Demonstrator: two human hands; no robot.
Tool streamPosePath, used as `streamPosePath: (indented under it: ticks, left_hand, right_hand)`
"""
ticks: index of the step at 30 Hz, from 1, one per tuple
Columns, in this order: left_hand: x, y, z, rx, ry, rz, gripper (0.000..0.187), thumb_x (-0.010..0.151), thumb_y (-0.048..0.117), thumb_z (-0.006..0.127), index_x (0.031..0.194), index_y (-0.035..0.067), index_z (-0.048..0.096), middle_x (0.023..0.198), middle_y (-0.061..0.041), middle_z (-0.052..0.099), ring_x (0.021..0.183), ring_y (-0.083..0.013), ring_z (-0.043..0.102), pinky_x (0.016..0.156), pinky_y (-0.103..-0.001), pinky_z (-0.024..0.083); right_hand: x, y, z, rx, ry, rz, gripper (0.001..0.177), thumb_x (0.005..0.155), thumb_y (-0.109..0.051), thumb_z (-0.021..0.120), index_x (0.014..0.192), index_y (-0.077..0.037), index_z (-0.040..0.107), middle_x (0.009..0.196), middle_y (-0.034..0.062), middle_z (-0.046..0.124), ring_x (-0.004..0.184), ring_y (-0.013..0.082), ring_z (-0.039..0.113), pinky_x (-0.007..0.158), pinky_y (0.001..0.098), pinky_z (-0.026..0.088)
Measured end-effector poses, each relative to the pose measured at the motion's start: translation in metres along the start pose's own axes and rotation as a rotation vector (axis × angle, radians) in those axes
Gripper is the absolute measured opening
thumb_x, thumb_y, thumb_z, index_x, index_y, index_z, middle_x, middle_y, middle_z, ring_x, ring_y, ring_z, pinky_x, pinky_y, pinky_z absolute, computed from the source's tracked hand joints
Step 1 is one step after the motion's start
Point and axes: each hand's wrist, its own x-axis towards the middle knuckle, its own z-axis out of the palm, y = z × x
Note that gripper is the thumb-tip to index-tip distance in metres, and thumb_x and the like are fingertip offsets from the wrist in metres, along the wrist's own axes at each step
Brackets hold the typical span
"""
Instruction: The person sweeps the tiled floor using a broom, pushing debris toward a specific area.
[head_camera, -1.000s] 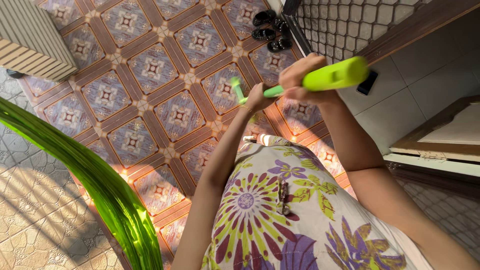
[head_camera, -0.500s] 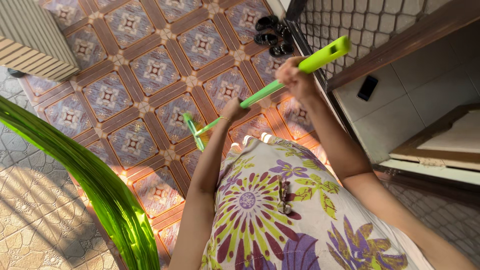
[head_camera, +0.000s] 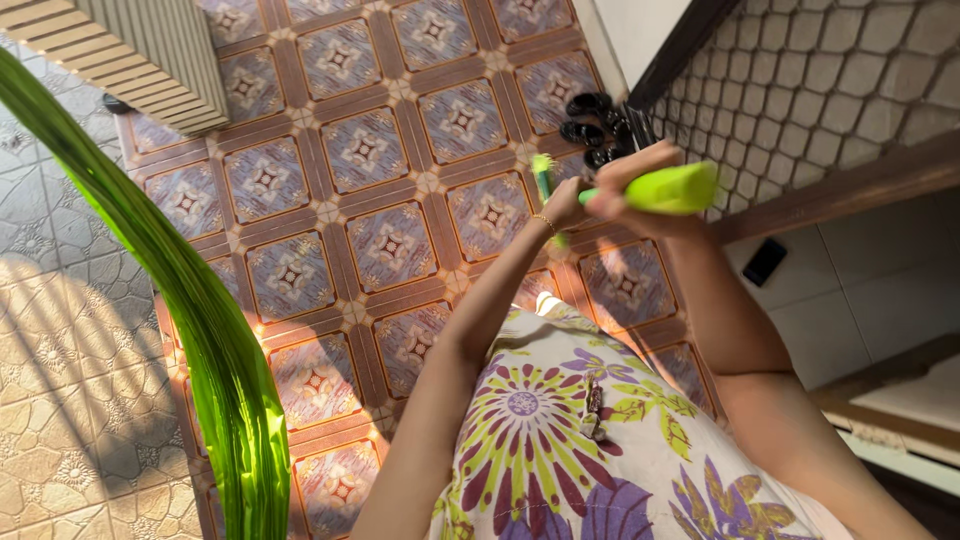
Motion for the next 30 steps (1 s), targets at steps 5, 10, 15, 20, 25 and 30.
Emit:
streamPosePath:
  ticks: [5, 10, 15, 20, 25, 30]
  left_hand:
    - [-0.014, -0.028, 0.009, -0.076, 0.229, 0.092, 0.041, 0.056, 0.025, 0.086, 0.088, 0.004, 0.074, 0.085, -0.022, 0.072, 0.081, -0.0405, 0.069, 0.074, -0.046, 0.056]
    - [-0.055, -0.023, -0.003, 0.045, 0.005, -0.223, 0.027, 0.072, 0.032, 0.083, 0.088, 0.01, 0.08, 0.086, -0.018, 0.074, 0.081, -0.0361, 0.072, 0.079, -0.045, 0.058]
    - [-0.11, -0.047, -0.036, 0.308, 0.083, -0.265, 0.022, 0.064, 0.029, 0.084, 0.074, 0.01, 0.08, 0.083, -0.019, 0.074, 0.084, -0.0402, 0.068, 0.073, -0.05, 0.055]
    - [-0.166, -0.072, -0.074, 0.204, -0.094, -0.557, 0.028, 0.077, 0.036, 0.076, 0.086, 0.009, 0.079, 0.094, -0.021, 0.076, 0.089, -0.0364, 0.074, 0.084, -0.047, 0.059]
    - [-0.183, -0.075, -0.098, 0.183, -0.044, -0.672, 0.027, 0.071, 0.034, 0.079, 0.091, 0.015, 0.08, 0.096, -0.017, 0.076, 0.092, -0.0358, 0.072, 0.085, -0.046, 0.057]
    - [-0.148, -0.063, -0.086, 0.249, 0.0, -0.559, 0.029, 0.069, 0.032, 0.082, 0.091, 0.013, 0.077, 0.095, -0.019, 0.075, 0.089, -0.0353, 0.073, 0.083, -0.046, 0.06]
  right_hand:
    - [0.003, 0.019, 0.025, 0.07, -0.124, -0.098, 0.037, 0.084, -0.02, 0.073, 0.061, -0.006, 0.047, 0.058, 0.0024, 0.044, 0.052, 0.0117, 0.043, 0.051, 0.0326, 0.035]
    - [-0.016, 0.05, 0.011, 0.628, 0.099, -0.109, 0.039, 0.078, -0.01, 0.073, 0.051, -0.009, 0.045, 0.05, -0.0004, 0.043, 0.044, 0.0126, 0.042, 0.048, 0.03, 0.035]
    - [-0.028, 0.121, 0.047, 0.893, 0.238, -0.074, 0.027, 0.074, -0.004, 0.064, 0.055, -0.007, 0.046, 0.05, 0.0029, 0.047, 0.045, 0.014, 0.045, 0.055, 0.0313, 0.041]
    - [-0.036, 0.156, 0.102, 0.97, 0.284, 0.043, 0.03, 0.081, -0.005, 0.057, 0.057, -0.01, 0.039, 0.05, 0.0001, 0.04, 0.045, 0.0136, 0.035, 0.056, 0.0317, 0.038]
    - [-0.026, 0.16, 0.125, 0.95, 0.286, 0.132, 0.033, 0.086, -0.006, 0.055, 0.059, -0.012, 0.037, 0.053, -0.0001, 0.038, 0.05, 0.0159, 0.036, 0.053, 0.031, 0.034]
    - [-0.011, 0.145, 0.074, 0.838, 0.301, 0.125, 0.032, 0.088, -0.007, 0.053, 0.059, -0.011, 0.039, 0.056, -0.001, 0.04, 0.05, 0.0088, 0.029, 0.05, 0.028, 0.029]
